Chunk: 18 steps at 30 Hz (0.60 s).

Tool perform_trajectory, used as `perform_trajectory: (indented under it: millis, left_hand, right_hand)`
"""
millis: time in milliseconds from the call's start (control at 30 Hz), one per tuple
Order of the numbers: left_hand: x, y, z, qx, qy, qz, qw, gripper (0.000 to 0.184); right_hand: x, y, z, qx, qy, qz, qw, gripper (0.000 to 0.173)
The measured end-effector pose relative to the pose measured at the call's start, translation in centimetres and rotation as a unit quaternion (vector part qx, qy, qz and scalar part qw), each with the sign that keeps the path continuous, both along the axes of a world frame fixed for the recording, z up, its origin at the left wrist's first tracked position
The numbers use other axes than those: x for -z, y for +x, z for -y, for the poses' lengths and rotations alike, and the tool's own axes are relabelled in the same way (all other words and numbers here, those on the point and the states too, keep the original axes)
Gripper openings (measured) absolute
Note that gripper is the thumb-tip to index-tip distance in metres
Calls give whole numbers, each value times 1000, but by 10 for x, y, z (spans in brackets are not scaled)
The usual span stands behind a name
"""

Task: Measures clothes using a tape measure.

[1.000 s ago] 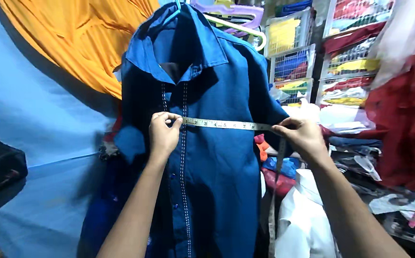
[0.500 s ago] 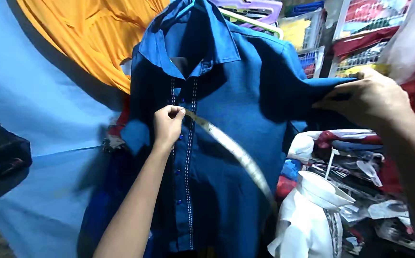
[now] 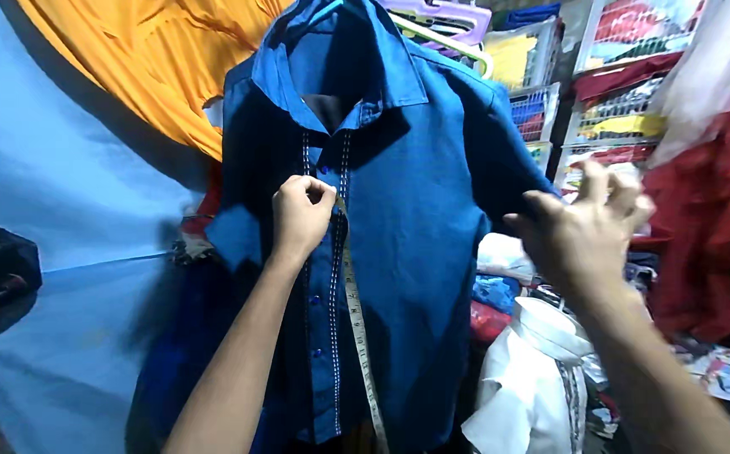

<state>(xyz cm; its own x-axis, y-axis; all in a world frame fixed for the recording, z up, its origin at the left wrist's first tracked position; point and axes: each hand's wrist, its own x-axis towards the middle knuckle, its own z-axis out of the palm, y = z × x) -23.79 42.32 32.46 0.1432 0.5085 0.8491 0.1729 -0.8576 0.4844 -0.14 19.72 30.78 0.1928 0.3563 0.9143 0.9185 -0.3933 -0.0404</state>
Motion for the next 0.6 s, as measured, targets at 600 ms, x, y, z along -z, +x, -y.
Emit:
perform_trajectory:
  millis: [600]
  left_hand:
    - [4,-22,-23,154,-45,66,985,10]
  right_hand:
    - [4,-109,-95,-511,-133,-435,729,18]
